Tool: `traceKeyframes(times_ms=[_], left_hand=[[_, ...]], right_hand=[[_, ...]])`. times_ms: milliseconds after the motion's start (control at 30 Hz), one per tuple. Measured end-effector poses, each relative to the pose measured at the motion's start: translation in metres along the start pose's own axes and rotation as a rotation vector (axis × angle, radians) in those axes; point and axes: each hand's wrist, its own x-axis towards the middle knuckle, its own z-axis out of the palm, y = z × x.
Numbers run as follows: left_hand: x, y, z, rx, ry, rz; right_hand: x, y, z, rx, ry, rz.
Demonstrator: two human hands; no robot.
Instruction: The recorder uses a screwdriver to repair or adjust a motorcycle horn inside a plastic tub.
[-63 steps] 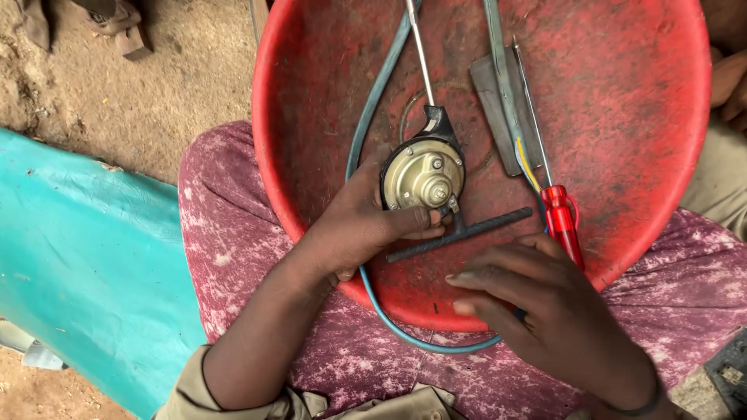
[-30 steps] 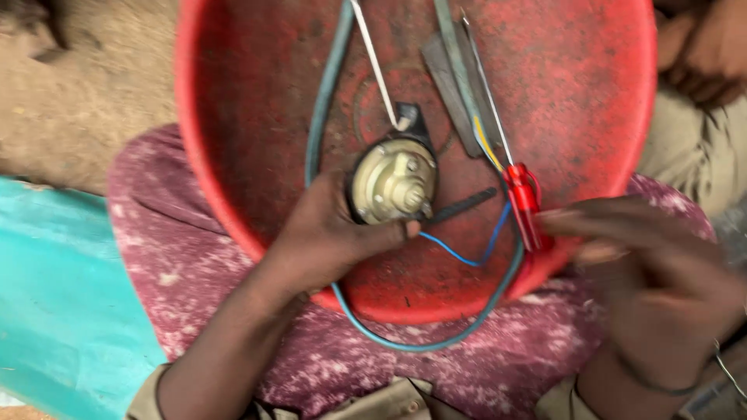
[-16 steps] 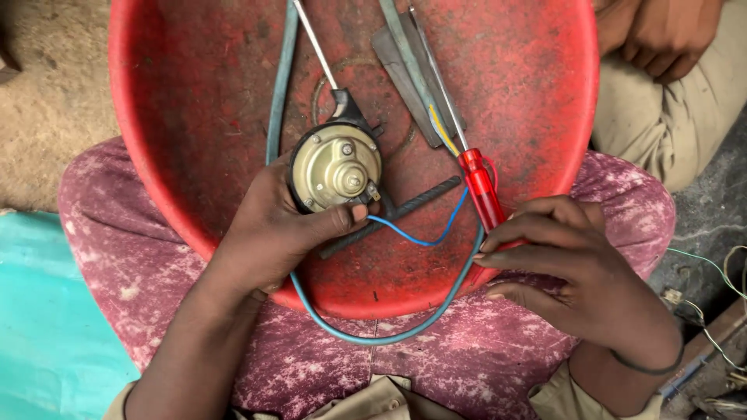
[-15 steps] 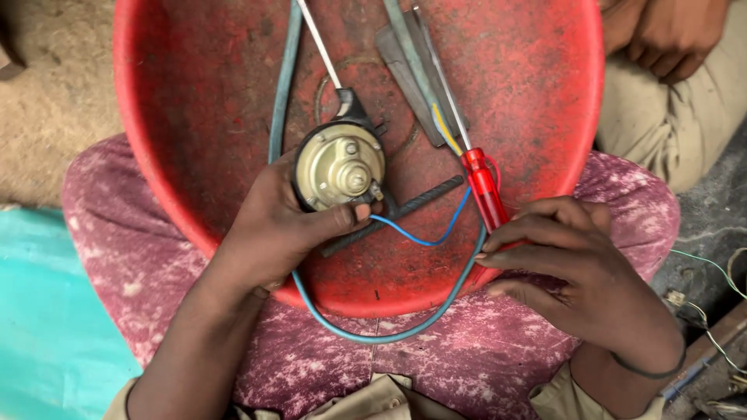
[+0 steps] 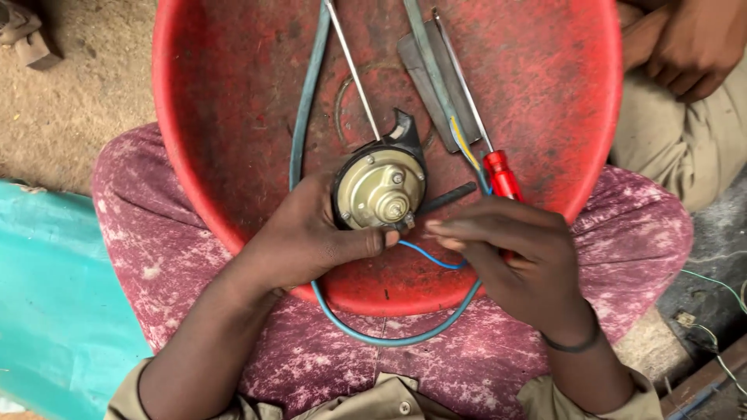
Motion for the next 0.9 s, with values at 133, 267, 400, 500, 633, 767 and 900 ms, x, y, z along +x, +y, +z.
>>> traceKeyframes(times_ms=[133, 267, 400, 500, 633, 767, 900], left_hand=[[-0.001, 0.000, 0.002, 0.001, 0.018, 0.014], [-0.002, -0.002, 0.001, -0.022, -0.014, 0.079], [-0.002, 0.001, 0.004, -0.012, -0.011, 0.061], [-0.003, 0.000, 0.004, 0.031, -0.005, 0.071], [-0.003, 0.000, 0.003, 0.023, -0.029, 0.073], [-0.003, 0.000, 0.003, 0.033, -0.013, 0.069], [-0.002, 0.001, 0.003, 0.036, -0.049, 0.074]], right_hand=[[0.008, -0.002, 0.008, -0.037, -0.018, -0.021], [0.009, -0.002, 0.010, -0.054, 0.008, -0.025], [0.010, -0.005, 0.009, -0.093, -0.001, 0.065], [0.011, -0.007, 0.011, -0.138, -0.001, 0.038], [0.010, -0.006, 0.012, -0.120, 0.000, 0.037], [0.011, -0.005, 0.011, -0.083, -0.020, 0.051], [0.012, -0.006, 0.013, -0.045, -0.036, 0.091]])
